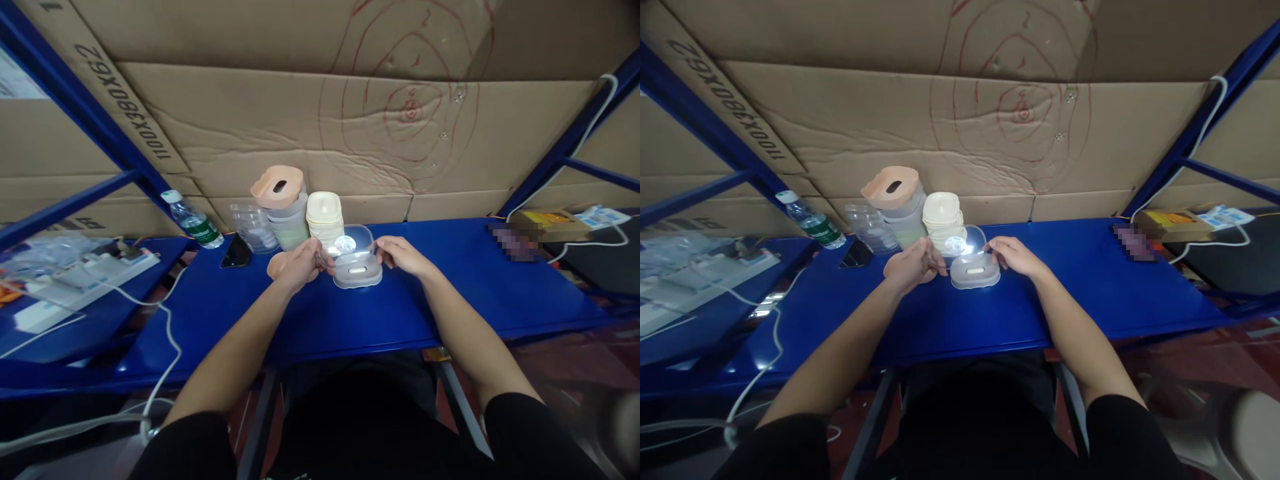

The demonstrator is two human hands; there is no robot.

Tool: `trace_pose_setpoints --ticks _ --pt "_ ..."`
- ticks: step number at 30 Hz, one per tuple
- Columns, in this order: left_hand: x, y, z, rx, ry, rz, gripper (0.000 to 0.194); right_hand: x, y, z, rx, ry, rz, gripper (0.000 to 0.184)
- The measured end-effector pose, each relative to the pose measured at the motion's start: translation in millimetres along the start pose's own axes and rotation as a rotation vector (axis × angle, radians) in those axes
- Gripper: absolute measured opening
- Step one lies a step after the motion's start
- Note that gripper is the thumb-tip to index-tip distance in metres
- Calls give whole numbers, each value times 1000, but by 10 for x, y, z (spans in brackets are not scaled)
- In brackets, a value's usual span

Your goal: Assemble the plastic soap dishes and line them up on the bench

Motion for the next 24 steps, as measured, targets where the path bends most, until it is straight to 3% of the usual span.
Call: trace_pose_setpoints --ticks 5,8,12,15,17,19,24 --pt "109 -59 -3 -32 113 54 52 -36 -4 2 22 -11 -94 46" --pt "142 4 1 -94 140 223 47 -109 -14 -20 71 -98 -106 39" --pt "93 54 8 -132 60 595 49 -209 -42 -47 142 -206 -132 37" --pt "31 -51 -4 -76 -53 839 58 -236 -31 -54 142 -245 -169 37" --pt "2 -114 -22 -70 -112 929 53 -256 -3 -52 121 -272 -190 37" --pt "8 -137 -38 -93 -116 1002 48 -282 28 -44 100 -288 -203 38" --pt "53 -227 -78 -43 -78 1156 60 -397 51 -15 117 -305 -221 41"
Point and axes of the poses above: each hand's wrist, its own z-axis towards the middle knuckle, its own y-axis out of the back of the hand, x = y × z, the point moved 9 cm from there along z, towards the middle knuckle, and after that the axes turned 3 degrees about z, right-handed, at the moved point
